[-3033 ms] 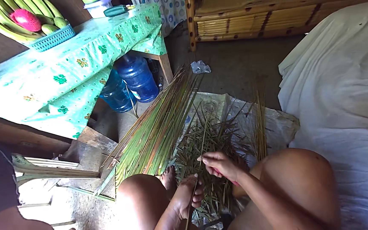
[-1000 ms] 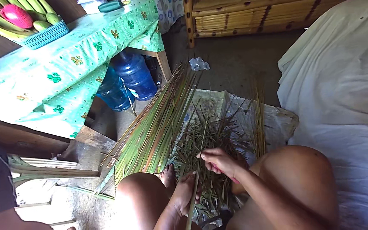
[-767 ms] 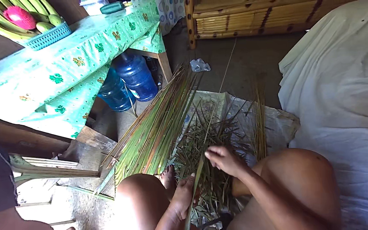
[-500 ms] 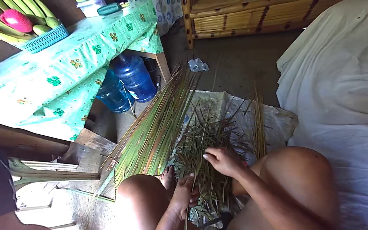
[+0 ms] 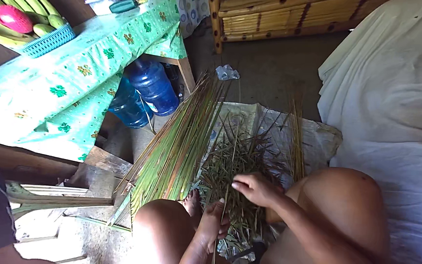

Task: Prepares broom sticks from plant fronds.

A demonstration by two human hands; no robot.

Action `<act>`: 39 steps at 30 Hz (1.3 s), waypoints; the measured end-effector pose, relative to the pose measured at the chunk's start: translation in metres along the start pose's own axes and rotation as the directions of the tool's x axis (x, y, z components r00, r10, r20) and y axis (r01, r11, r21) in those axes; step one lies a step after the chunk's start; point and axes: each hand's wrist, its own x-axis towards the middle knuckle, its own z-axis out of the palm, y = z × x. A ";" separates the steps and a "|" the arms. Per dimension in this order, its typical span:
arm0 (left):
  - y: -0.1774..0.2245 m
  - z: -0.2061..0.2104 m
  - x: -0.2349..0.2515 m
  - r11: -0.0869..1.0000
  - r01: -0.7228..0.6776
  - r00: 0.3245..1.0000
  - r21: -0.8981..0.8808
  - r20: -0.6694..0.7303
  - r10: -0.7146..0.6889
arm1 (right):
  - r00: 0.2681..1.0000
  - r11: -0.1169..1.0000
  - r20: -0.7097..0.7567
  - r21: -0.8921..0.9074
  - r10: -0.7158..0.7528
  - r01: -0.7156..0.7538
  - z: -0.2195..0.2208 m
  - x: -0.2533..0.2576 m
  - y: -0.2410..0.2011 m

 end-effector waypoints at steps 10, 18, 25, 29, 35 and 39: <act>-0.002 -0.001 -0.001 0.999 0.033 0.999 0.007 0.008 -0.033 | 0.951 0.982 -0.243 0.034 0.190 -0.187 -0.023 0.022 0.021; 0.013 0.007 0.007 0.999 0.007 0.996 -0.032 -0.093 -0.010 | 0.976 0.966 0.120 0.207 -0.184 0.157 0.020 -0.015 -0.013; 0.007 0.005 0.005 0.999 0.019 0.999 -0.027 -0.027 -0.020 | 1.000 0.999 -0.001 -0.038 -0.018 0.018 0.005 0.008 0.010; 0.004 0.004 0.003 0.999 0.017 1.000 -0.031 0.003 -0.017 | 0.984 0.994 -0.154 -0.054 0.089 -0.098 -0.005 0.020 0.025; 0.004 0.003 0.003 1.000 0.022 1.000 -0.018 -0.009 -0.022 | 0.963 0.962 -0.145 0.188 0.227 -0.199 -0.014 0.019 0.016; 0.009 0.004 0.008 1.000 -0.011 1.000 -0.005 -0.028 0.011 | 0.990 0.940 0.138 0.336 0.010 -0.057 0.007 -0.003 -0.011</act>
